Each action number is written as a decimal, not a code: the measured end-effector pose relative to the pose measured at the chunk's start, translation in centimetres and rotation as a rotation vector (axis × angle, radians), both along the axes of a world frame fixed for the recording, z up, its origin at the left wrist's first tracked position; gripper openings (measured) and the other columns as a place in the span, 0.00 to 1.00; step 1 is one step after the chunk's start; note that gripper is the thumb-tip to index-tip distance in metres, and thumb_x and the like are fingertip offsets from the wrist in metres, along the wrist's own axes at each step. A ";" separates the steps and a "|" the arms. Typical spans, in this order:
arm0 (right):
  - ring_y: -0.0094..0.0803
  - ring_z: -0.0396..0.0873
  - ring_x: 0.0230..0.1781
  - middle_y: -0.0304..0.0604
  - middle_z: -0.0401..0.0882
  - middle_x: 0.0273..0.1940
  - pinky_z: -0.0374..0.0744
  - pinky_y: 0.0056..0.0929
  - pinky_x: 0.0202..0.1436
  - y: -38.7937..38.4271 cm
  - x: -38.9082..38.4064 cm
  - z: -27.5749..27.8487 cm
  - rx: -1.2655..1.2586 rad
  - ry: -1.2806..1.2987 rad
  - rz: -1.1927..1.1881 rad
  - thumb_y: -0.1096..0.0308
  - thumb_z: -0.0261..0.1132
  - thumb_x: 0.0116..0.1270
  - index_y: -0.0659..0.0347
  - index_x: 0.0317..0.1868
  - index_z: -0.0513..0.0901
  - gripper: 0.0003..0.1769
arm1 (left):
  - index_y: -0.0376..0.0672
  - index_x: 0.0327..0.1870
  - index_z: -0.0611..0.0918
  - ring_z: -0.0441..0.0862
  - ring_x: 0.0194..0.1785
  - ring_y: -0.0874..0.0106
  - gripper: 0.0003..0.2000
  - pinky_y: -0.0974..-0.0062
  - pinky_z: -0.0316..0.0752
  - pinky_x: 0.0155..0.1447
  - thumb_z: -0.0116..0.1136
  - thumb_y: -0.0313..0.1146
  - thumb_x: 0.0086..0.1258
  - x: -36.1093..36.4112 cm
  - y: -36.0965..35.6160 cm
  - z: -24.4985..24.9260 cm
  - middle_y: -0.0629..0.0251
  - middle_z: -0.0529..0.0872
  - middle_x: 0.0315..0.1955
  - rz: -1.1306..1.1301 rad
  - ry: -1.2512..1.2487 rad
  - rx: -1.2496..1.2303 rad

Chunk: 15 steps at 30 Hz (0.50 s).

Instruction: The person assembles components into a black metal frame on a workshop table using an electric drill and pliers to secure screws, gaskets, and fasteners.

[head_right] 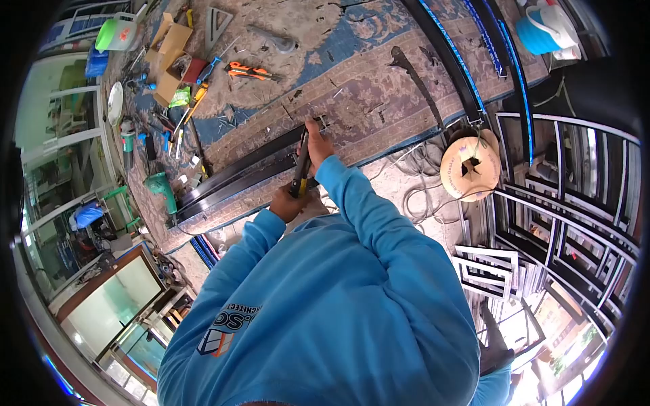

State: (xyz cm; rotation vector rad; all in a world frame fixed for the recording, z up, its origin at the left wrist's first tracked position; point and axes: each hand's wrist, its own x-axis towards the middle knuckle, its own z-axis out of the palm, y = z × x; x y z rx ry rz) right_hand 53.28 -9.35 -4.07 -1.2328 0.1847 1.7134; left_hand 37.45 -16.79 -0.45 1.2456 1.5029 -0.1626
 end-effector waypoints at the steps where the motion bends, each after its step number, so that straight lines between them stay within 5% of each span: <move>1: 0.33 0.77 0.24 0.39 0.75 0.25 0.79 0.38 0.30 -0.2 0.0 0.4 -0.003 0.002 0.006 0.30 0.67 0.61 0.54 0.36 0.75 0.32 | 0.34 0.57 0.82 0.89 0.41 0.64 0.28 0.66 0.83 0.44 0.73 0.46 0.63 -0.2 -0.2 -0.8 0.53 0.90 0.38 -0.011 -0.013 0.065; 4: 0.32 0.77 0.24 0.38 0.75 0.25 0.78 0.36 0.29 -0.2 0.0 0.8 -0.007 -0.012 0.007 0.31 0.67 0.61 0.54 0.36 0.76 0.32 | 0.32 0.52 0.85 0.89 0.46 0.56 0.30 0.59 0.82 0.49 0.76 0.51 0.59 -1.3 0.6 -1.0 0.48 0.90 0.41 -0.103 -0.028 0.137; 6: 0.31 0.77 0.24 0.38 0.75 0.25 0.78 0.35 0.29 0.0 -0.2 -0.5 -0.007 -0.045 -0.020 0.32 0.68 0.62 0.54 0.37 0.76 0.31 | 0.31 0.56 0.83 0.89 0.46 0.55 0.30 0.57 0.83 0.46 0.75 0.47 0.61 -0.4 4.4 7.5 0.48 0.90 0.41 -0.247 -0.001 0.012; 7: 0.30 0.77 0.25 0.38 0.76 0.25 0.78 0.34 0.29 0.0 0.2 0.3 -0.022 -0.058 -0.006 0.33 0.68 0.62 0.54 0.36 0.76 0.30 | 0.28 0.65 0.74 0.89 0.47 0.54 0.37 0.57 0.84 0.47 0.76 0.44 0.60 0.9 6.3 13.2 0.44 0.88 0.48 0.133 -0.193 -0.231; 9: 0.30 0.77 0.25 0.38 0.76 0.25 0.79 0.34 0.29 -0.1 0.8 2.9 -0.053 -0.081 0.038 0.36 0.68 0.63 0.55 0.36 0.76 0.28 | 0.27 0.73 0.64 0.87 0.51 0.53 0.48 0.59 0.81 0.58 0.78 0.46 0.57 0.3 6.4 14.2 0.43 0.83 0.57 0.233 -0.335 0.015; 12: 0.31 0.78 0.25 0.39 0.77 0.25 0.79 0.34 0.30 0.3 -0.3 -1.2 -0.029 -0.053 -0.005 0.36 0.68 0.64 0.56 0.34 0.77 0.28 | 0.29 0.70 0.68 0.81 0.62 0.54 0.47 0.58 0.71 0.70 0.78 0.51 0.56 -1.5 1.9 4.9 0.45 0.82 0.59 -0.182 -0.176 0.045; 13: 0.31 0.78 0.25 0.40 0.77 0.25 0.79 0.34 0.30 0.3 -0.3 -1.3 -0.032 -0.058 0.002 0.36 0.68 0.64 0.56 0.34 0.77 0.28 | 0.32 0.63 0.76 0.84 0.59 0.53 0.40 0.57 0.75 0.64 0.77 0.51 0.56 -1.0 1.4 3.2 0.44 0.87 0.52 -0.046 -0.194 -0.111; 15: 0.32 0.78 0.25 0.41 0.75 0.26 0.79 0.36 0.30 -0.4 -0.1 -0.8 -0.032 -0.004 0.001 0.34 0.68 0.63 0.59 0.38 0.75 0.32 | 0.34 0.58 0.81 0.88 0.51 0.52 0.33 0.57 0.80 0.56 0.75 0.50 0.58 0.2 0.4 1.9 0.44 0.89 0.42 -0.081 -0.035 0.148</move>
